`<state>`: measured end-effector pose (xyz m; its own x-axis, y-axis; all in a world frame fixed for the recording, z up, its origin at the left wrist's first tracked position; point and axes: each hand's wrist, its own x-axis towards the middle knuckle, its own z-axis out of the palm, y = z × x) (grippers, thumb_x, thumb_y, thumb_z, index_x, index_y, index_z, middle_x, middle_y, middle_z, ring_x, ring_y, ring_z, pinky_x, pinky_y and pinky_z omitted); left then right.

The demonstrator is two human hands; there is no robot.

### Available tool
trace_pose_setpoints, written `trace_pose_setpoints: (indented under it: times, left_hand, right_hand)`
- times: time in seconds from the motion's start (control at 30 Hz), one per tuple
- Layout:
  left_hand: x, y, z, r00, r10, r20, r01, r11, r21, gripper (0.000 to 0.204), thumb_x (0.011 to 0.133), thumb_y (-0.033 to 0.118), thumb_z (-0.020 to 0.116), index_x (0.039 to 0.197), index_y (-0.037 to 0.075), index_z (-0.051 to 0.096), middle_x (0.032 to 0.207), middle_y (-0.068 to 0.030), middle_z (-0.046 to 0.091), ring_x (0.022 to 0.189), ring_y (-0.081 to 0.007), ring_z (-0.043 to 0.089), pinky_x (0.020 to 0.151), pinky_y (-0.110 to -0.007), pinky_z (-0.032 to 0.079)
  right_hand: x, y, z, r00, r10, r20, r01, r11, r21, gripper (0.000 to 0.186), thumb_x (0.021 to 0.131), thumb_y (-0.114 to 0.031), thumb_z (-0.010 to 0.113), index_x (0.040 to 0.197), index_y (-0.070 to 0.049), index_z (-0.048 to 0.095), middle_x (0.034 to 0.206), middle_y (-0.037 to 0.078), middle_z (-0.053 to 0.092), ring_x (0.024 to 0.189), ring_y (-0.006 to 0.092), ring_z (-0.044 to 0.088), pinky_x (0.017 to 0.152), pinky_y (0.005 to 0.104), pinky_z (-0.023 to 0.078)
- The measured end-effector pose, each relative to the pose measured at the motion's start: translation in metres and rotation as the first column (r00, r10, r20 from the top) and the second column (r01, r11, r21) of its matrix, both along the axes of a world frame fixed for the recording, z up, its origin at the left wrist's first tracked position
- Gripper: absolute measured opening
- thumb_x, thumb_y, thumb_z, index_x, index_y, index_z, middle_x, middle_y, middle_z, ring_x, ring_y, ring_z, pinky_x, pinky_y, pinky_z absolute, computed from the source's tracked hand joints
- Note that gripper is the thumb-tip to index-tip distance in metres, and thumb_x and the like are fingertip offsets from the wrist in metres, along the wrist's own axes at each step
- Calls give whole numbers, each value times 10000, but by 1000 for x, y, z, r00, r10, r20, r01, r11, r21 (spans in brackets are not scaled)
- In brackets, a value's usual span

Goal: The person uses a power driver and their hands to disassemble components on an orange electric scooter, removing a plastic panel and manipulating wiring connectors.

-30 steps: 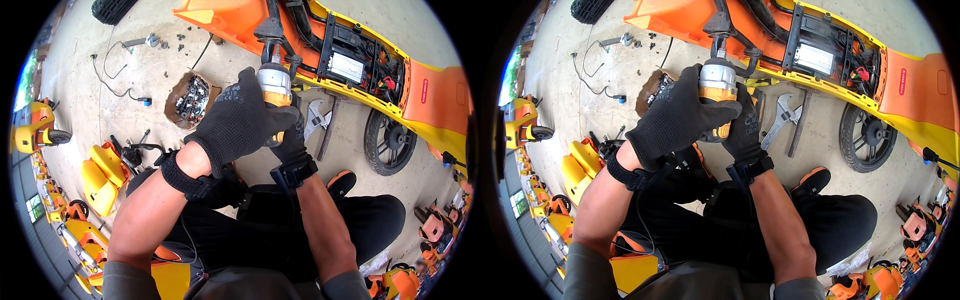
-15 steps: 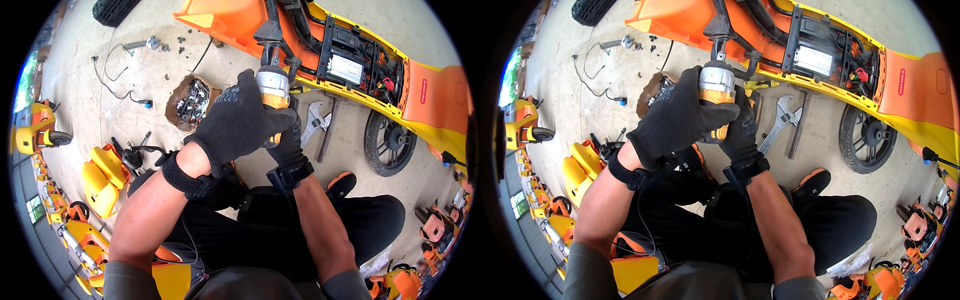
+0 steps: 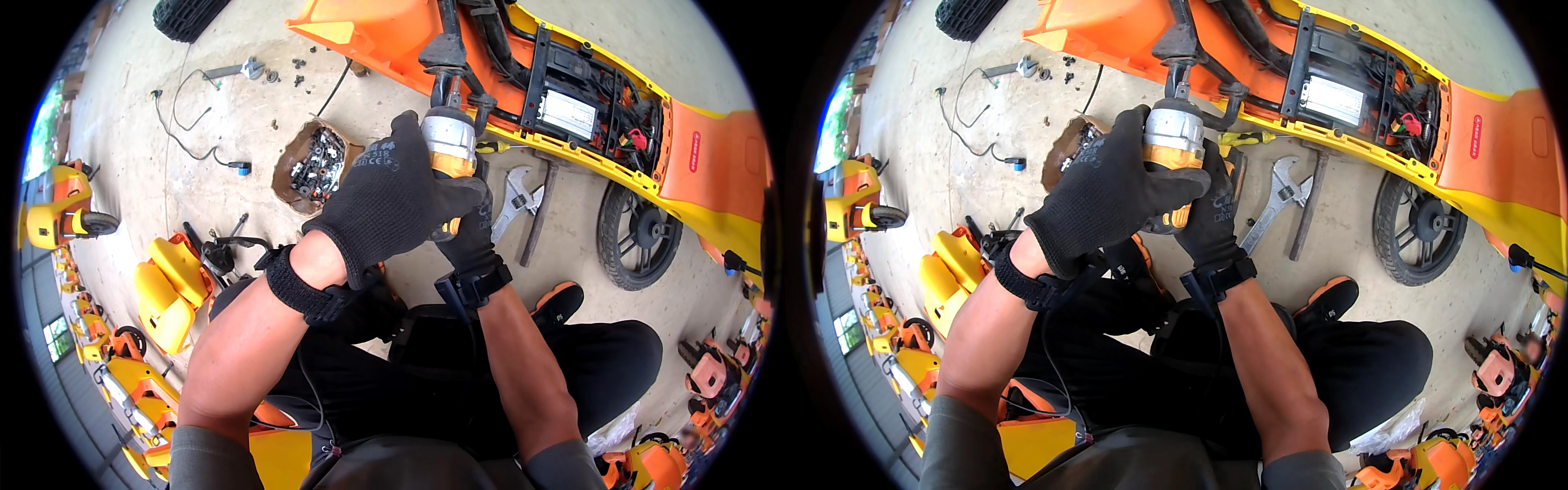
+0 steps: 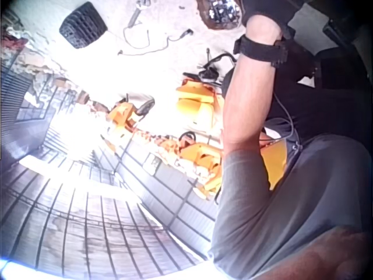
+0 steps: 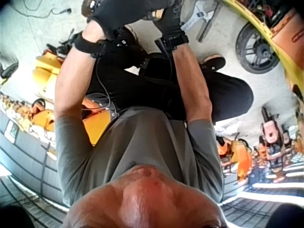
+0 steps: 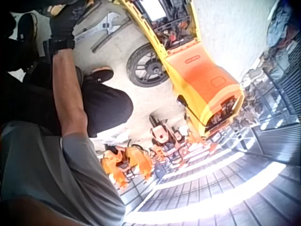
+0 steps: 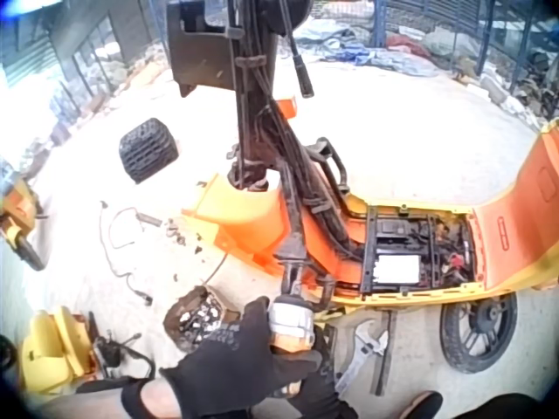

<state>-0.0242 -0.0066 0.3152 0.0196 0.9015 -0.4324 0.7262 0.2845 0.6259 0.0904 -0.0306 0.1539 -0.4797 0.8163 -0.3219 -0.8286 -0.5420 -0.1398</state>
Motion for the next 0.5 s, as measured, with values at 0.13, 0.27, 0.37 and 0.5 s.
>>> trace_pose_setpoints:
  times: [0.13, 0.27, 0.37, 0.5]
  left_hand:
    - [-1, -1, 0, 1000, 4, -2, -4, 1000, 22, 708, 762, 432, 801, 1177, -51, 491, 955, -193, 669, 874, -251, 696, 724, -334, 564]
    - [0, 1, 3, 1000, 14, -14, -14, 1000, 1, 747, 751, 456, 798, 1191, -63, 488, 963, -202, 669, 883, -270, 698, 738, -339, 563]
    - [-3, -2, -3, 997, -70, 7, 68, 985, 158, 743, 768, 386, 774, 1090, -169, 399, 804, -275, 644, 766, -364, 695, 647, -387, 558]
    - [1, 2, 5, 1000, 10, -27, -11, 1000, -19, 788, 749, 455, 799, 1222, -81, 468, 967, -211, 670, 895, -283, 698, 754, -346, 561]
  right_hand:
    - [0, 0, -5, 991, -10, 136, 1, 998, 67, 409, 1044, -358, 390, 1291, -39, 457, 1215, 140, 576, 1126, 265, 599, 938, 412, 537]
    - [-1, 0, 7, 986, -23, 167, 24, 1000, -1, 422, 1044, -367, 390, 1297, -36, 452, 1224, 144, 572, 1123, 268, 599, 941, 412, 536]
    - [-1, 2, 10, 1000, -26, 2, 26, 998, -60, 449, 1041, -388, 393, 1313, -34, 442, 1235, 145, 570, 1122, 271, 600, 943, 414, 534]
    - [0, 2, 6, 998, -21, -55, 18, 999, -51, 483, 1034, -415, 403, 1329, -35, 435, 1243, 140, 570, 1117, 274, 603, 943, 414, 533]
